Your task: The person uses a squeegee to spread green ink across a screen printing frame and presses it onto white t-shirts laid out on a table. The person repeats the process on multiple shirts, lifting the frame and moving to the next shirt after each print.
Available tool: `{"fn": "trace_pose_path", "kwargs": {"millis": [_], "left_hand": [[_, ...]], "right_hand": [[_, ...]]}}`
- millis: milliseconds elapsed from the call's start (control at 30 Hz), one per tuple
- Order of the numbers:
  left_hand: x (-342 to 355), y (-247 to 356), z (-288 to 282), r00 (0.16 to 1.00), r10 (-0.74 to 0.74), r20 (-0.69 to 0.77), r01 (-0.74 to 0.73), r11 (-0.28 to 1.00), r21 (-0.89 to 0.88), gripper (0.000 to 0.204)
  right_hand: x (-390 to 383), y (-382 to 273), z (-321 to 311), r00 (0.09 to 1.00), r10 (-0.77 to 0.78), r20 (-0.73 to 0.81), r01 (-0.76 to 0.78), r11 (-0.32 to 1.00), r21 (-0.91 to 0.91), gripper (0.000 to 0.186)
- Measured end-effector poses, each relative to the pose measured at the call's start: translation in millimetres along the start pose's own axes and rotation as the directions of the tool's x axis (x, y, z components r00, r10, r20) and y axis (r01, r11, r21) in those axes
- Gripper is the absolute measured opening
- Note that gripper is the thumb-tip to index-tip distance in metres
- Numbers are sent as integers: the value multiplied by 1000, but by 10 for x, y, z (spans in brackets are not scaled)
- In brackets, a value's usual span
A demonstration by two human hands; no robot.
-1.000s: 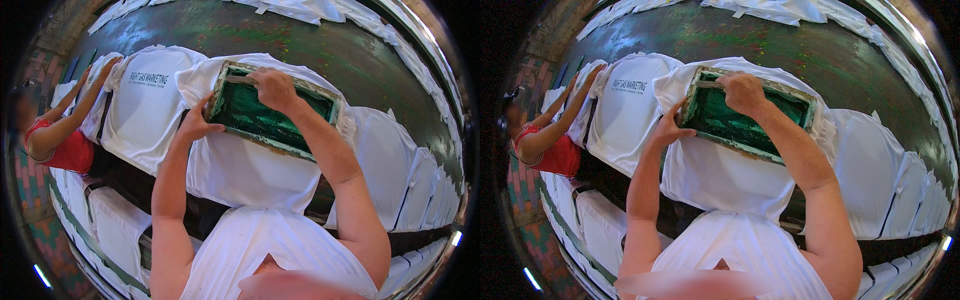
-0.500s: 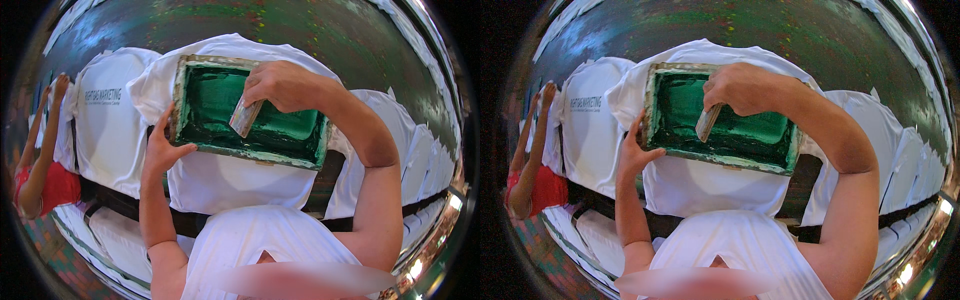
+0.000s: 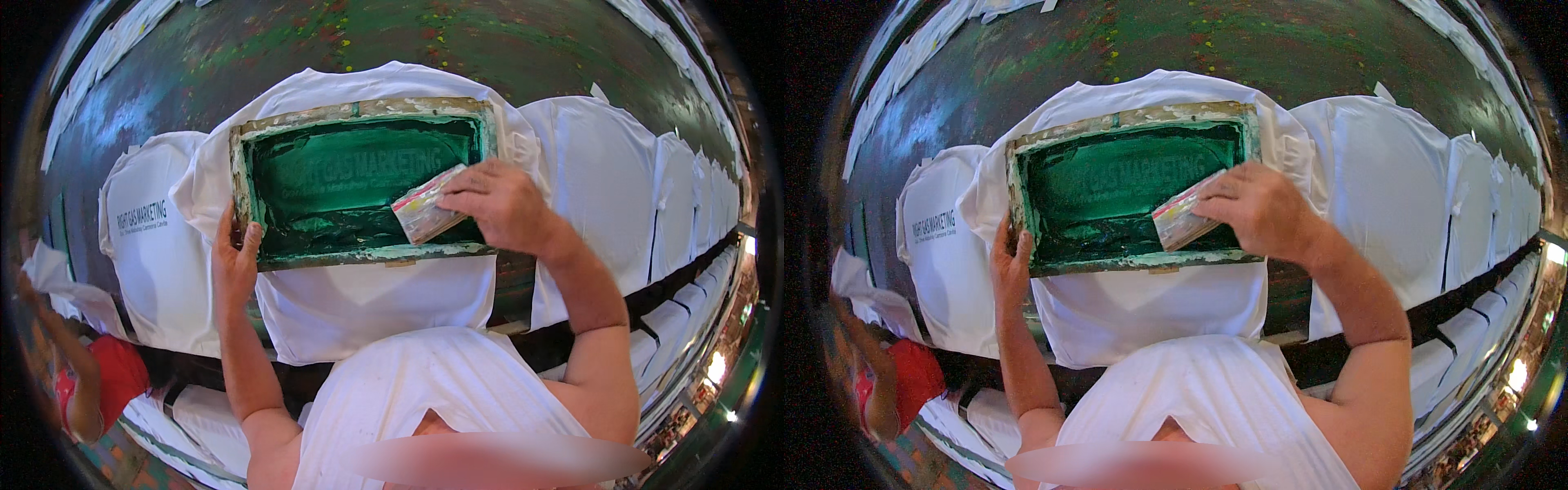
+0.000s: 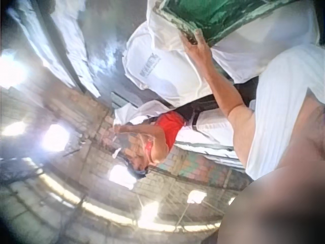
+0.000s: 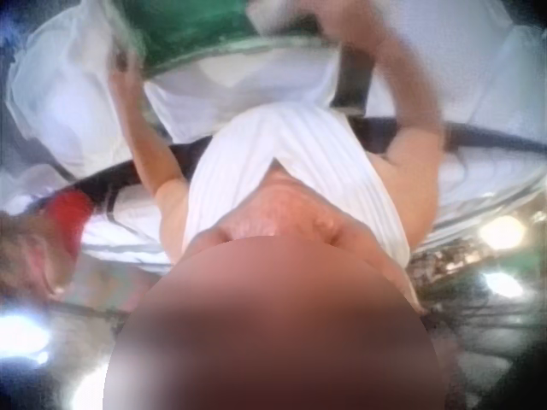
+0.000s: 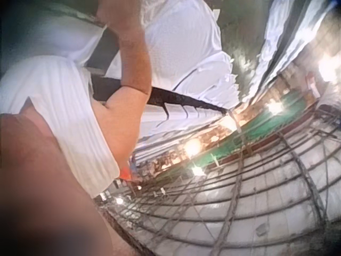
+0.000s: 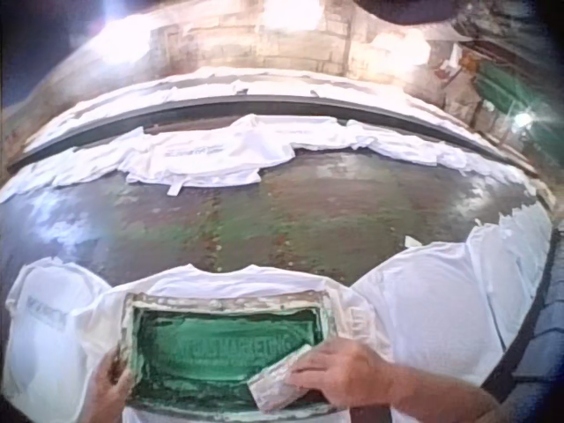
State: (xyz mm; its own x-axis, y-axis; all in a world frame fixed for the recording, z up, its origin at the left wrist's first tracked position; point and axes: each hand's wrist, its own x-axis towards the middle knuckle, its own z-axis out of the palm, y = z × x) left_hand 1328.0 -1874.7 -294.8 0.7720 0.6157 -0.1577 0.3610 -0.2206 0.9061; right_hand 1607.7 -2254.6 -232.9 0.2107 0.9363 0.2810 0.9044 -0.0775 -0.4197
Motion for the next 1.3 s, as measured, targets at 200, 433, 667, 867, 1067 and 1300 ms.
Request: {"fn": "trace_pose_path", "kwargs": {"millis": [200, 433, 667, 867, 1067, 1300], "left_hand": [[138, -100, 169, 990, 75, -119, -61, 991, 116, 47], [117, -75, 183, 985, 98, -140, -80, 989, 126, 37], [109, -330, 239, 936, 273, -223, -251, 960, 123, 41], [48, -321, 233, 926, 287, -245, -303, 953, -28, 38], [-202, -38, 258, 946, 246, -210, -269, 959, -91, 35], [-721, 520, 1394, 976, 95, -195, -138, 967, -216, 25]], "right_hand": [[-269, -602, 305, 975, 169, -143, -181, 980, -81, 36], [-460, -828, 426, 970, 208, -124, -211, 977, -15, 42], [-819, -520, 695, 514, 665, -543, -552, 740, 384, 56], [-861, -313, 820, 509, 826, -243, -400, 476, 783, 54], [-1058, -398, 554, 514, 818, -259, -186, 401, 897, 63], [-1944, -141, -114, 446, 833, -327, -42, 385, 922, 56]]}}
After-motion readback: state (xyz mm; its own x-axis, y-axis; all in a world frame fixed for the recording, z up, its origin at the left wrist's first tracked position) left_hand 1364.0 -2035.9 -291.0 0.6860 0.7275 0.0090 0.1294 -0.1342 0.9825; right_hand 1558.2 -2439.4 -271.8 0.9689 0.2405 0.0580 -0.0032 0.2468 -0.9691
